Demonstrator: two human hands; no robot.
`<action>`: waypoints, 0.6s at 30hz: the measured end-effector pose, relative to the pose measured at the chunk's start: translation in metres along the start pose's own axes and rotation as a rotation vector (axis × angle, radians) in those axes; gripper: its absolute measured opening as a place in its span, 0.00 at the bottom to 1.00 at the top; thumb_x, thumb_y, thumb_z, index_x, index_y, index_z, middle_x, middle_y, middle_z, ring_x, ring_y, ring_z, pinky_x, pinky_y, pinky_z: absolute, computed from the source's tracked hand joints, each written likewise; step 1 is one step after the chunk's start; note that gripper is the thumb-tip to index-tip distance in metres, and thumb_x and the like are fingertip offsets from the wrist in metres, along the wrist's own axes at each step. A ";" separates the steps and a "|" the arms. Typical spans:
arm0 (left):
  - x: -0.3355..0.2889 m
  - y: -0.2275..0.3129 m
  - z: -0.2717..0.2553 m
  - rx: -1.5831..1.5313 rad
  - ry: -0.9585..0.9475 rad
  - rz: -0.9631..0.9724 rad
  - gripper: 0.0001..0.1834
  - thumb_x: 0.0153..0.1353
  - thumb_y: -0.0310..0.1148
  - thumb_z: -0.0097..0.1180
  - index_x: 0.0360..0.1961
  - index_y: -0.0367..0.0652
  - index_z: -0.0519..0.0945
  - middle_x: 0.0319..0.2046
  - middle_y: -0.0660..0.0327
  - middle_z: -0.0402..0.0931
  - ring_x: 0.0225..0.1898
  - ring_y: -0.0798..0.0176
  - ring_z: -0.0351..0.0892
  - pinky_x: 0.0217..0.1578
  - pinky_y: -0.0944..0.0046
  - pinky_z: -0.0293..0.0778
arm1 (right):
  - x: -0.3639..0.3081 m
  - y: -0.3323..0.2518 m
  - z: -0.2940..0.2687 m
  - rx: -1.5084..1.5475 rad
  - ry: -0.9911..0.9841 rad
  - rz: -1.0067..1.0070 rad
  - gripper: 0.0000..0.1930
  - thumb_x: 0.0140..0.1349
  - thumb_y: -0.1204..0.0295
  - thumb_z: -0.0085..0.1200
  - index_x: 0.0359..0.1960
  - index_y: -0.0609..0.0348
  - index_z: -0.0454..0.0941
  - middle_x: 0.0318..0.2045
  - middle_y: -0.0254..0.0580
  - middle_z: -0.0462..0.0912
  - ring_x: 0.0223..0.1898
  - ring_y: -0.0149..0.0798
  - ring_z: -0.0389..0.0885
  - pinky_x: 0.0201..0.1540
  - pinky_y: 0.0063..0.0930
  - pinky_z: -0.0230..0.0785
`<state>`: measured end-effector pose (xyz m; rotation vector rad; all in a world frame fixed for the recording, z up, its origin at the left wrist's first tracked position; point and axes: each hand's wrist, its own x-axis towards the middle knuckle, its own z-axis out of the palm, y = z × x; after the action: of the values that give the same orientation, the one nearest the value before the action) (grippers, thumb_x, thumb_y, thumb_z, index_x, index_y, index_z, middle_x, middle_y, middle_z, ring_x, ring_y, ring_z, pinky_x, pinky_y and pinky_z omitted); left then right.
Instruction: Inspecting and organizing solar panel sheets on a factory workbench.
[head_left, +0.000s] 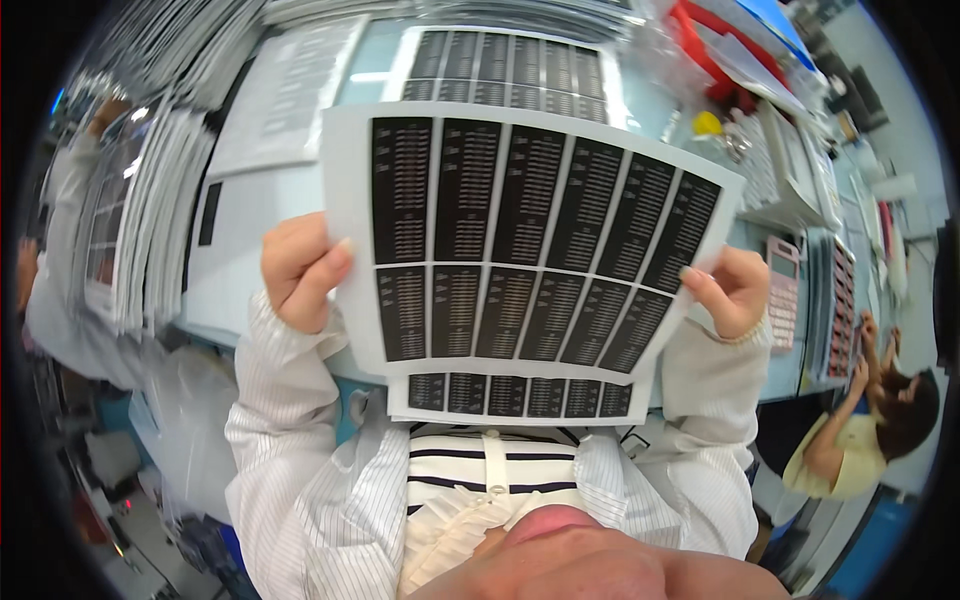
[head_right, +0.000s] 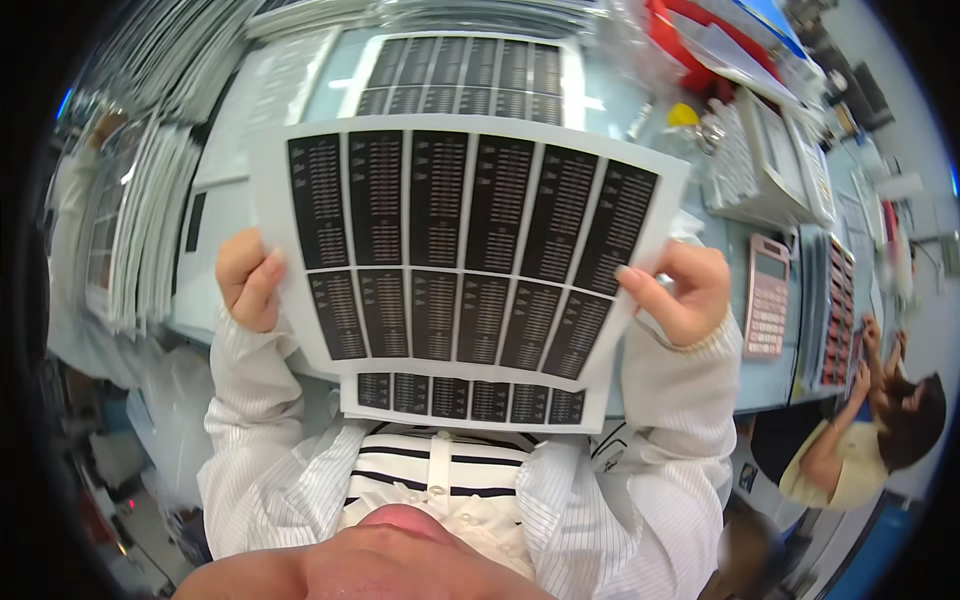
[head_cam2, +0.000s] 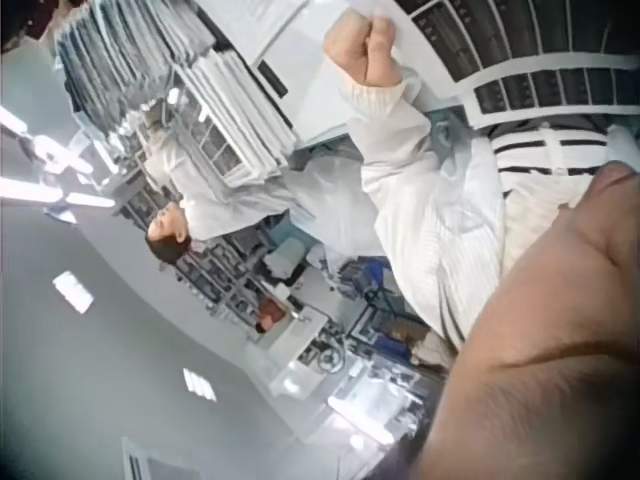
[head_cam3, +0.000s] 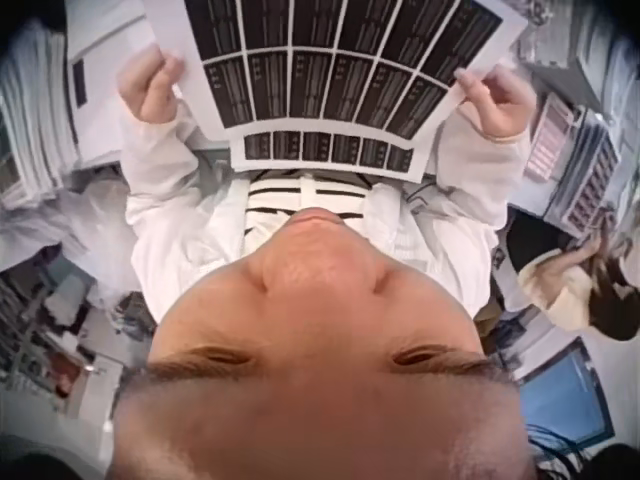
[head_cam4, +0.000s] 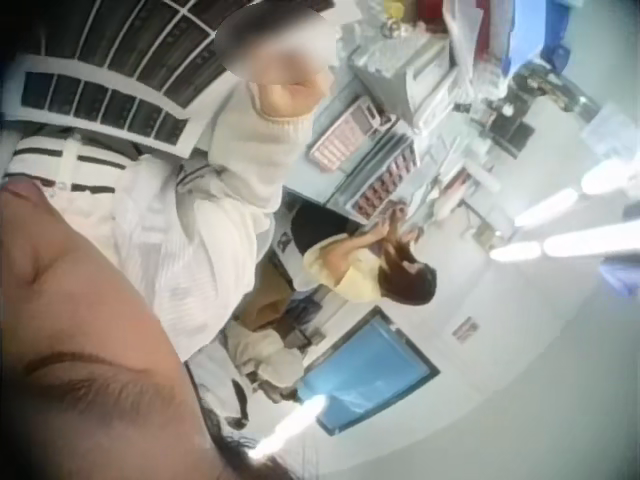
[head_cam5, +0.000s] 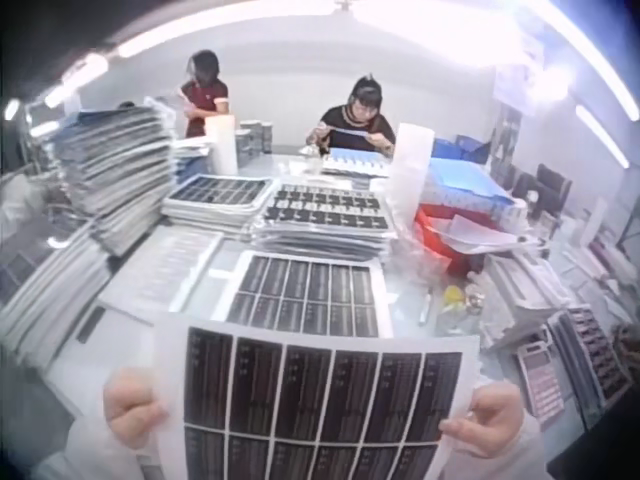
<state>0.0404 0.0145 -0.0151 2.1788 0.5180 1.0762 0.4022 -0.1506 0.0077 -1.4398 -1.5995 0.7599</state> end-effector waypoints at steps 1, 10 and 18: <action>0.004 0.005 0.003 -0.023 0.017 0.007 0.09 0.49 0.26 0.45 0.16 0.32 0.69 0.12 0.56 0.63 0.12 0.60 0.61 0.15 0.65 0.54 | -0.001 -0.001 0.001 0.024 0.030 0.005 0.05 0.52 0.77 0.53 0.25 0.69 0.76 0.20 0.37 0.78 0.20 0.25 0.72 0.23 0.15 0.61; -0.004 -0.004 -0.007 -0.030 -0.056 -0.011 0.09 0.48 0.26 0.47 0.17 0.31 0.69 0.11 0.58 0.62 0.12 0.62 0.59 0.15 0.65 0.54 | -0.003 0.007 0.004 0.073 0.103 -0.039 0.09 0.53 0.73 0.54 0.26 0.70 0.76 0.24 0.38 0.79 0.24 0.26 0.74 0.28 0.16 0.64; 0.002 0.000 -0.003 -0.045 -0.038 0.009 0.09 0.50 0.25 0.45 0.19 0.29 0.70 0.12 0.57 0.64 0.12 0.62 0.60 0.15 0.66 0.54 | -0.001 0.006 0.006 0.066 0.120 -0.051 0.09 0.52 0.73 0.54 0.25 0.70 0.75 0.24 0.39 0.80 0.22 0.26 0.74 0.27 0.16 0.64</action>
<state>0.0394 0.0163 -0.0126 2.1602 0.4628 1.0390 0.3997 -0.1498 -0.0004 -1.3662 -1.5007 0.6783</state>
